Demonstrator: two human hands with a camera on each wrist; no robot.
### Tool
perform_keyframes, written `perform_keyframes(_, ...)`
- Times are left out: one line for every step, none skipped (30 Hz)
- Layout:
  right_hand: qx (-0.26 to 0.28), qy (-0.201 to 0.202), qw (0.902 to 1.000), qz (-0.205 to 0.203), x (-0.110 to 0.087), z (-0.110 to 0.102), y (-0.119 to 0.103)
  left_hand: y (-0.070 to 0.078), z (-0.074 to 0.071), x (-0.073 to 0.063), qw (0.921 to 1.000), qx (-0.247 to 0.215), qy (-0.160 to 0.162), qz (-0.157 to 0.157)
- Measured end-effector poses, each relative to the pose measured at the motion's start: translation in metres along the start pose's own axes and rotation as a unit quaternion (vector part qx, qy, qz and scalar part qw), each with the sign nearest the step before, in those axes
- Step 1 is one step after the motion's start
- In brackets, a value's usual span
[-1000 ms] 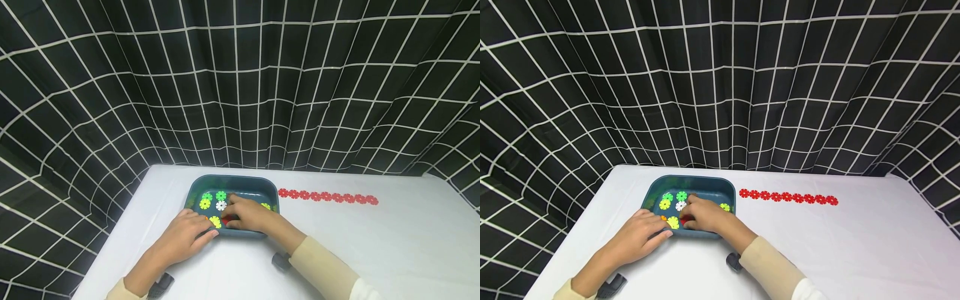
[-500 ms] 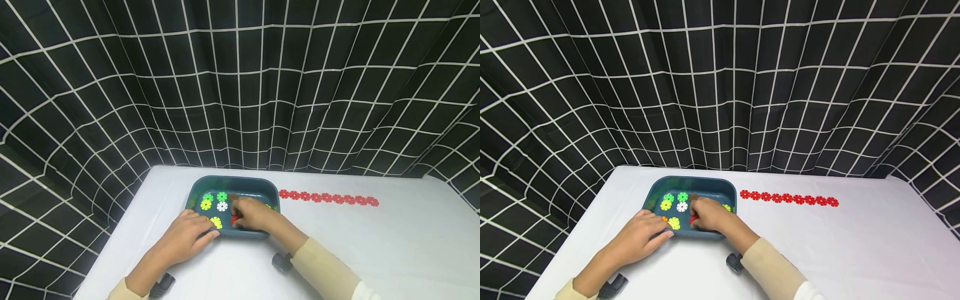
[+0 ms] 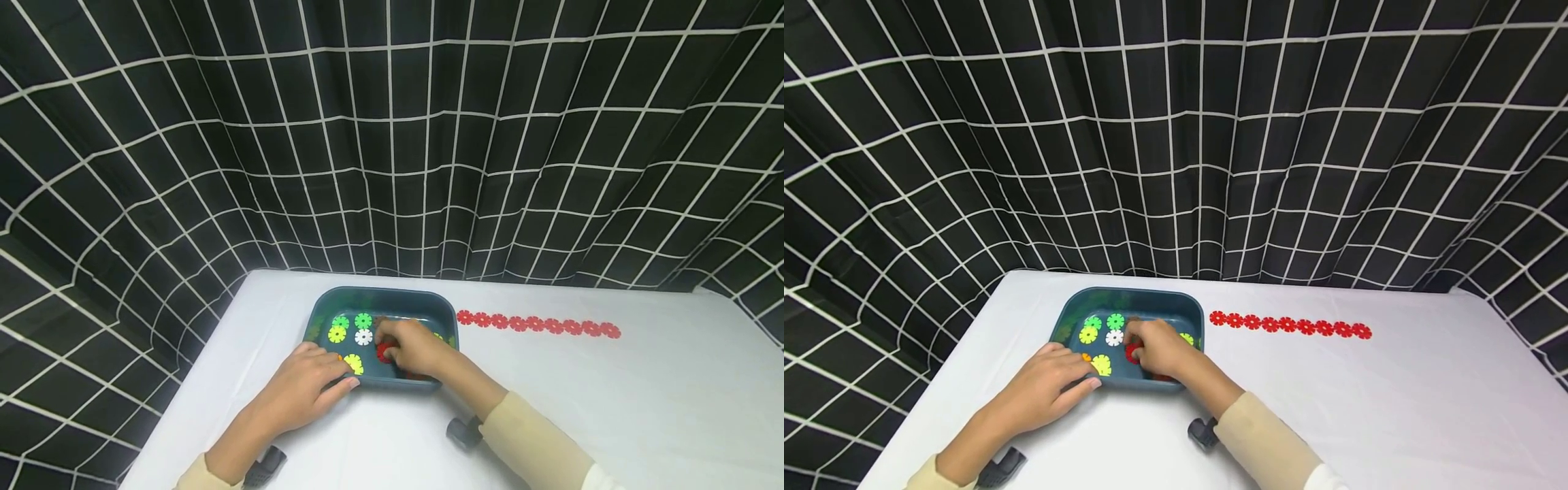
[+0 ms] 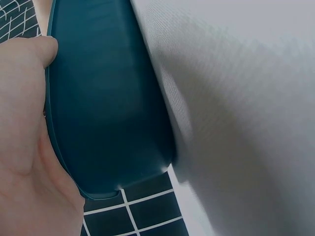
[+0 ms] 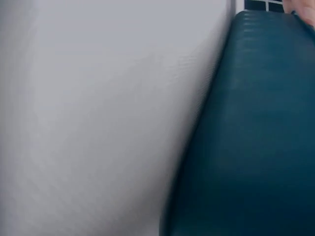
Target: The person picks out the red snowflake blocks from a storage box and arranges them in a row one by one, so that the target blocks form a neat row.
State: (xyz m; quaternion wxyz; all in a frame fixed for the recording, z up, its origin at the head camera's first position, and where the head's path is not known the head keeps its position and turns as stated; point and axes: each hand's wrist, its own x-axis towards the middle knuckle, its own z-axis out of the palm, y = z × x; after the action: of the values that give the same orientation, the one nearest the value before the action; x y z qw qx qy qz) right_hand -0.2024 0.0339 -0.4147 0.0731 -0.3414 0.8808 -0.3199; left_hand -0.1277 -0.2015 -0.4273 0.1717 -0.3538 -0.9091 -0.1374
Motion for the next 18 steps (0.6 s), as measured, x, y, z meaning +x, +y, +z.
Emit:
perform_keyframes(0.012,0.003,0.9999,0.007,-0.0003,-0.0002,-0.0001,0.0003,0.0000,-0.0001,1.0000,0.000,0.000,0.001)
perform_keyframes(0.025,0.007,0.9996,0.014,-0.0006,-0.0007,-0.0004,0.0005,0.0001,0.0000,1.0000,0.000,-0.001,0.001)
perform_keyframes(0.039,0.011,0.9990,0.019,-0.0008,-0.0013,-0.0004,0.0006,0.0001,-0.0001,1.0000,0.001,-0.002,0.000)
perform_keyframes(0.052,0.013,0.9983,0.025,-0.0009,-0.0018,-0.0005,0.0007,0.0002,0.0000,1.0000,0.002,-0.003,0.000)
perform_keyframes(0.062,0.016,0.9975,0.027,-0.0009,-0.0026,-0.0008,0.0008,0.0002,0.0000,1.0000,0.003,-0.004,-0.001)
perform_keyframes(0.072,0.019,0.9969,0.028,-0.0009,-0.0031,-0.0007,0.0009,0.0003,0.0002,1.0000,0.003,-0.004,-0.001)
perform_keyframes(0.077,0.022,0.9964,0.026,-0.0008,-0.0035,-0.0005,0.0009,0.0004,0.0003,1.0000,0.004,-0.004,-0.001)
perform_keyframes(0.084,0.023,0.9959,0.026,-0.0007,-0.0042,-0.0006,0.0009,0.0004,0.0005,1.0000,0.004,-0.004,-0.001)
perform_keyframes(0.087,0.022,0.9956,0.025,-0.0006,-0.0046,-0.0004,0.0010,0.0005,0.0006,1.0000,0.004,-0.004,-0.001)
perform_keyframes(0.090,0.021,0.9954,0.026,-0.0005,-0.0048,-0.0003,0.0010,0.0006,0.0007,1.0000,0.004,-0.004,-0.001)
perform_keyframes(0.091,0.020,0.9954,0.025,-0.0004,-0.0051,-0.0003,0.0011,0.0007,0.0007,1.0000,0.005,-0.004,-0.002)
perform_keyframes(0.091,0.019,0.9954,0.025,-0.0004,-0.0053,-0.0002,0.0011,0.0007,0.0008,1.0000,0.005,-0.004,-0.002)
perform_keyframes(0.091,0.018,0.9954,0.025,-0.0002,-0.0054,-0.0001,0.0012,0.0007,0.0008,1.0000,0.005,-0.004,-0.003)
perform_keyframes(0.092,0.016,0.9953,0.028,-0.0001,-0.0054,0.0000,0.0013,0.0007,0.0006,1.0000,0.004,-0.004,-0.004)
perform_keyframes(0.092,0.014,0.9952,0.030,-0.0001,-0.0054,0.0002,0.0014,0.0008,0.0005,1.0000,0.004,-0.005,-0.006)
perform_keyframes(0.093,0.013,0.9951,0.030,-0.0002,-0.0054,0.0005,0.0015,0.0007,0.0004,1.0000,0.003,-0.006,-0.007)
perform_keyframes(0.095,0.012,0.9948,0.033,-0.0001,-0.0055,0.0005,0.0016,0.0008,0.0004,0.9999,0.003,-0.007,-0.008)
perform_keyframes(0.100,0.012,0.9942,0.036,-0.0001,-0.0056,0.0008,0.0017,0.0007,0.0005,0.9999,0.002,-0.007,-0.010)
